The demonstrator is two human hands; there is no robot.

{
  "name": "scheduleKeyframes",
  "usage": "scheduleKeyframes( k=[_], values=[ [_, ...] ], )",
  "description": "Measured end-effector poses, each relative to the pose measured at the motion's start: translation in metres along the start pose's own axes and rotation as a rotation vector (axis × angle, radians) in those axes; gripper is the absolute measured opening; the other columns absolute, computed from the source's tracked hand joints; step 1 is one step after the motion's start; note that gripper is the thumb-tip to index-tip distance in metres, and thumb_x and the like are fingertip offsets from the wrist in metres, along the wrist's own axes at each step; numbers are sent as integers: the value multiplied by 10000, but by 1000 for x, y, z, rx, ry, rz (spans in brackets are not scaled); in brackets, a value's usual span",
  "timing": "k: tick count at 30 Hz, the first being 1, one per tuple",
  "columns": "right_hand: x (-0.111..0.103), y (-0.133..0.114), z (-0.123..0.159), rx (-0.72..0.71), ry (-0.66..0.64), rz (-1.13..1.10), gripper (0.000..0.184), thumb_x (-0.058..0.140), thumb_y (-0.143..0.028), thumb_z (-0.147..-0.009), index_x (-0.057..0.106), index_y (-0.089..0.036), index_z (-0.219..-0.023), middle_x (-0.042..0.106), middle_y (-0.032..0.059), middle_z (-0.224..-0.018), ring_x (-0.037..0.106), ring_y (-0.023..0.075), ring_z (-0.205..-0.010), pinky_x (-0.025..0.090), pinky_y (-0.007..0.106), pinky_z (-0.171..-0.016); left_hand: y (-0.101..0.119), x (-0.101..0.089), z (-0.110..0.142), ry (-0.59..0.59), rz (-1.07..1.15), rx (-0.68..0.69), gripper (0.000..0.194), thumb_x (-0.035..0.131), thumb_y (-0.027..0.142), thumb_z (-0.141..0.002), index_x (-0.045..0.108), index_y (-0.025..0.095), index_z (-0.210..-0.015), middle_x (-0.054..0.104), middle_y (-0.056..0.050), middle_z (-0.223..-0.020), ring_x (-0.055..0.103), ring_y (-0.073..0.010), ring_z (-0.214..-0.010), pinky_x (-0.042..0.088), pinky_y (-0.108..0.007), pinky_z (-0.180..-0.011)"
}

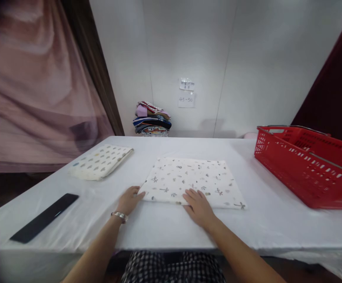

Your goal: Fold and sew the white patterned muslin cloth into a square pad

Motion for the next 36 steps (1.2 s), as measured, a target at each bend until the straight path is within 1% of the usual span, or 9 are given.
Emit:
scheduleKeyframes(
  k=[4,7,11,15,19,28,31,34,36],
  values=[
    [-2,-1,1,12,-20,-25,470,329,-438,-916,441,-256,-1334,361,11,-1431,282,187,-1328,176,417,-1100,-3,-1,-3,-22,-52,-9,233,516,403,-780,598,195,-713,590,-41,-1181,513,-209,-1122,372,-346,-957],
    [-3,-2,-1,23,-42,-37,480,315,-451,-919,427,-256,-1344,343,12,-1440,269,187,-1335,163,421,-1104,10,-3,0,51,-89,-30,333,519,424,-786,613,185,-998,536,-82,-1273,471,-230,-1188,349,-389,-1000],
    [-5,-4,-3,35,-75,-40,490,307,-456,-921,415,-252,-1353,318,17,-1451,247,193,-1345,146,435,-1108,53,7,7,123,-213,228,471,436,460,-845,503,209,-1237,416,-85,-1396,322,-249,-1312,212,-489,-1082],
    [-11,-4,2,32,-105,-51,510,317,-471,-915,393,-247,-1367,315,22,-1451,239,197,-1350,158,435,-1106,71,37,8,-19,-381,402,573,340,535,-865,440,202,-1320,305,-76,-1459,221,-262,-1358,120,-524,-1103],
    [-21,16,27,92,-92,-10,508,310,-462,-917,400,-236,-1363,339,25,-1437,260,194,-1342,170,433,-1105,59,52,5,-85,-468,383,662,237,592,-866,400,176,-1355,275,-70,-1468,199,-255,-1366,112,-503,-1113],
    [-39,119,114,454,63,228,525,294,-500,-901,482,-215,-1299,404,63,-1397,319,241,-1314,240,494,-1060,61,47,5,-128,-465,344,659,215,607,-866,408,201,-1348,277,-60,-1471,199,-248,-1366,107,-498,-1113],
    [-41,124,118,481,117,289,527,291,-511,-895,510,-214,-1270,413,60,-1393,281,255,-1331,216,510,-1063,68,40,-2,-103,-424,307,639,203,612,-867,472,221,-1295,334,-57,-1447,237,-255,-1351,135,-531,-1094],
    [-41,111,102,434,136,303,526,273,-489,-902,494,-209,-1288,391,50,-1409,224,242,-1354,163,491,-1089,71,33,-12,-32,-423,283,633,224,605,-865,449,218,-1313,313,-61,-1458,198,-261,-1364,92,-546,-1094],
    [-40,104,91,421,122,271,525,259,-477,-907,462,-217,-1316,373,40,-1421,220,230,-1356,155,484,-1094,67,33,-18,-57,-422,239,638,261,606,-853,421,218,-1334,279,-62,-1473,190,-276,-1365,105,-552,-1089]
  ],
)
Point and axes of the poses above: each hand's wrist, its own z-axis away from the middle knuckle, its own x-axis out of the palm, y = z × x, the point moved 4 cm from there along -z, towards the middle knuckle
